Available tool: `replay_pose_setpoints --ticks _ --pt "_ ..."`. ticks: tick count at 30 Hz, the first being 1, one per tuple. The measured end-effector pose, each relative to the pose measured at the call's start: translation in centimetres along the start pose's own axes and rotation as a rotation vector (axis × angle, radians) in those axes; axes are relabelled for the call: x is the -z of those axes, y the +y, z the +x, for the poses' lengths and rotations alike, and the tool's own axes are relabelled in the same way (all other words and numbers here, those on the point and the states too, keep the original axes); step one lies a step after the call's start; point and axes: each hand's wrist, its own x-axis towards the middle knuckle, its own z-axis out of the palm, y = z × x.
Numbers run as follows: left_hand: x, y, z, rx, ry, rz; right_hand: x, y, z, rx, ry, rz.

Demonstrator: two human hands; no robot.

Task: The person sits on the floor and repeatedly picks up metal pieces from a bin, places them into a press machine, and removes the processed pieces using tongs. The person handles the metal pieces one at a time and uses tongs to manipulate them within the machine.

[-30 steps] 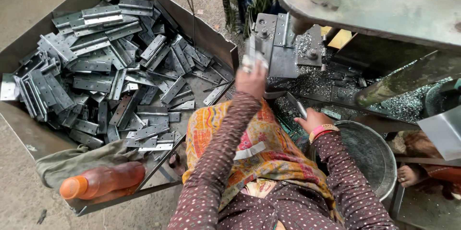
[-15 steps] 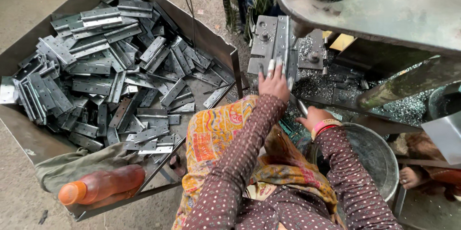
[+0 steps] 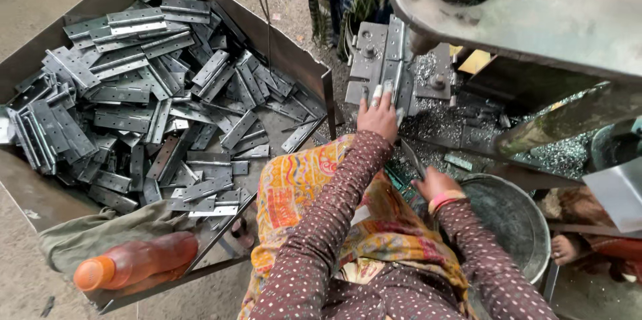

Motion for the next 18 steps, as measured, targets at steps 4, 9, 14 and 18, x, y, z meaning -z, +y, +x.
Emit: replay_pose_setpoints --ticks 4,9,14,18 --pt "-1.8 0.1 2.2 0.004 0.072 0.105 3.8 -1.0 0.4 0.005 -0.032 -0.131" --pt "-0.6 -0.1 3.7 -0.008 -0.114 0.068 -2.1 -0.8 -2.2 -0.036 0.114 -0.032" --pt "0.9 -0.5 0.6 0.001 -0.008 0.005 -4.1 0.3 -1.4 0.065 0.135 0.001" --pt "2.0 0.4 2.9 -0.001 -0.243 -0.001 2.3 0.0 1.3 0.002 -0.024 -0.113"
